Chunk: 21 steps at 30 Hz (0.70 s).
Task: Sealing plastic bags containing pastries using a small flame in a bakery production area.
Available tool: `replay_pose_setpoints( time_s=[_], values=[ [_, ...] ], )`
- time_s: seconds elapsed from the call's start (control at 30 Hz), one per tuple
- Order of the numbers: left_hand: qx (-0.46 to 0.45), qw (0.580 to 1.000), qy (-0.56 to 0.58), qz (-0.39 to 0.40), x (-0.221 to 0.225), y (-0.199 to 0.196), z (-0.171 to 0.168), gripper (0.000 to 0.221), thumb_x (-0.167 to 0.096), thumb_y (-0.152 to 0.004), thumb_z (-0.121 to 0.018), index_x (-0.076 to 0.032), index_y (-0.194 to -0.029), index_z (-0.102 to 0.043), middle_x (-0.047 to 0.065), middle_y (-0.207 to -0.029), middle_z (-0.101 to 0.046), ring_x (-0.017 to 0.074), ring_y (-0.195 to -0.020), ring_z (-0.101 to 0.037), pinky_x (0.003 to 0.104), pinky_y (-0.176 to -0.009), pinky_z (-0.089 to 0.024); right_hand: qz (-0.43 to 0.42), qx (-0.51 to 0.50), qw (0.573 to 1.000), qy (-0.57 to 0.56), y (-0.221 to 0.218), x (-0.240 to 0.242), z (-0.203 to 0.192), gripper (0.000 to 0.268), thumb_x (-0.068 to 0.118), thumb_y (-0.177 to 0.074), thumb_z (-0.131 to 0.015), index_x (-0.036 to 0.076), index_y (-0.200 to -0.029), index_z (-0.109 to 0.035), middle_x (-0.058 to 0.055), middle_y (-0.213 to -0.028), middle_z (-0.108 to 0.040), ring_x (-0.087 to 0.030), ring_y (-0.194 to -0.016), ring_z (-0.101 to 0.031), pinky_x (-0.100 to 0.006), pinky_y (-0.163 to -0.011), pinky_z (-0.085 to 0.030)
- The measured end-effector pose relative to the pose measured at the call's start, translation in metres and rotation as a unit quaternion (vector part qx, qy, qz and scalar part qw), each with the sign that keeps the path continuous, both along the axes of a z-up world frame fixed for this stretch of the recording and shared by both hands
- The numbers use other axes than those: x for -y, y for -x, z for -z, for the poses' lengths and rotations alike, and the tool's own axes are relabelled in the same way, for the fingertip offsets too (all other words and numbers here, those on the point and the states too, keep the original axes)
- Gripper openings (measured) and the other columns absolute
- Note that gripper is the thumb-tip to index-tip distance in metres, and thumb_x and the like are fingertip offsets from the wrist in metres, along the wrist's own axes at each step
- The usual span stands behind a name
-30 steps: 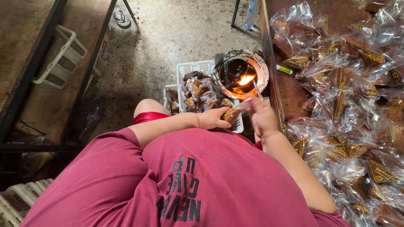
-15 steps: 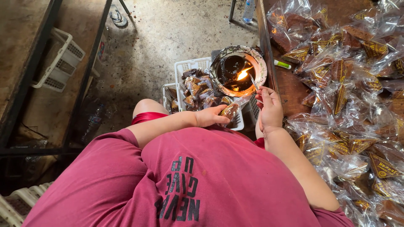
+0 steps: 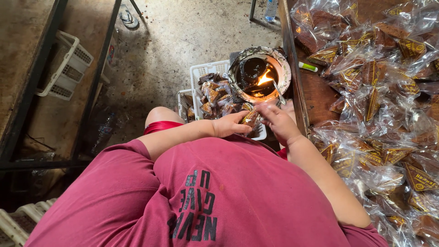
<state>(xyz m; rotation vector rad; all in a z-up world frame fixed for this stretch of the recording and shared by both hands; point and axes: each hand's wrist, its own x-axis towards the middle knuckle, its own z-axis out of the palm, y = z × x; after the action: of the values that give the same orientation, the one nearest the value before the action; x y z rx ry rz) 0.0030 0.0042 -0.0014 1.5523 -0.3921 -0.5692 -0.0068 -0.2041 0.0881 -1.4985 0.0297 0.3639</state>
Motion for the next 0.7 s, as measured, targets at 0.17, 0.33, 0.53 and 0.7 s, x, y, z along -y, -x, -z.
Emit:
replay_pose_setpoints(
  time_s=[0.17,0.33,0.53,0.7],
  values=[
    [-0.041,0.999,0.009,0.022,-0.002,0.004,-0.025,0.031,-0.025,-0.088,-0.079,-0.011,-0.110,-0.062,0.007,-0.076,-0.072,0.0142,-0.067,-0.069,0.027,-0.058,-0.057,0.200,-0.017,0.978,-0.054,-0.015,0.015,0.016,0.020,0.035,-0.107,-0.056,0.023,-0.100,-0.070,0.006,-0.094,-0.072,-0.004,-0.084,-0.063,-0.013,-0.071,-0.048],
    [-0.156,0.983,0.064,-0.069,0.015,0.001,-0.008,0.023,-0.029,-0.095,-0.070,-0.010,-0.102,-0.062,0.015,-0.068,-0.069,0.0199,-0.056,-0.067,0.029,-0.050,-0.055,0.259,0.011,0.965,-0.039,-0.024,0.032,0.018,0.016,0.034,-0.107,-0.055,0.023,-0.113,-0.066,0.008,-0.102,-0.072,0.000,-0.086,-0.066,-0.011,-0.071,-0.050],
    [-0.257,0.947,0.108,-0.161,0.025,-0.010,-0.020,0.035,-0.041,-0.091,-0.073,-0.013,-0.109,-0.062,0.015,-0.076,-0.070,0.0233,-0.059,-0.069,0.032,-0.052,-0.056,0.248,0.016,0.969,0.010,-0.027,0.032,0.028,0.017,0.034,-0.106,-0.059,0.023,-0.112,-0.070,0.007,-0.100,-0.075,-0.001,-0.087,-0.069,-0.011,-0.073,-0.052],
    [-0.262,0.941,0.103,-0.189,0.024,-0.020,-0.002,0.048,-0.047,-0.089,-0.078,-0.012,-0.115,-0.059,0.016,-0.082,-0.069,0.0248,-0.063,-0.070,0.033,-0.055,-0.059,0.236,0.024,0.971,0.026,-0.027,0.031,0.026,0.015,0.032,-0.106,-0.059,0.024,-0.111,-0.071,0.007,-0.098,-0.076,0.000,-0.086,-0.070,-0.011,-0.073,-0.053]
  ],
)
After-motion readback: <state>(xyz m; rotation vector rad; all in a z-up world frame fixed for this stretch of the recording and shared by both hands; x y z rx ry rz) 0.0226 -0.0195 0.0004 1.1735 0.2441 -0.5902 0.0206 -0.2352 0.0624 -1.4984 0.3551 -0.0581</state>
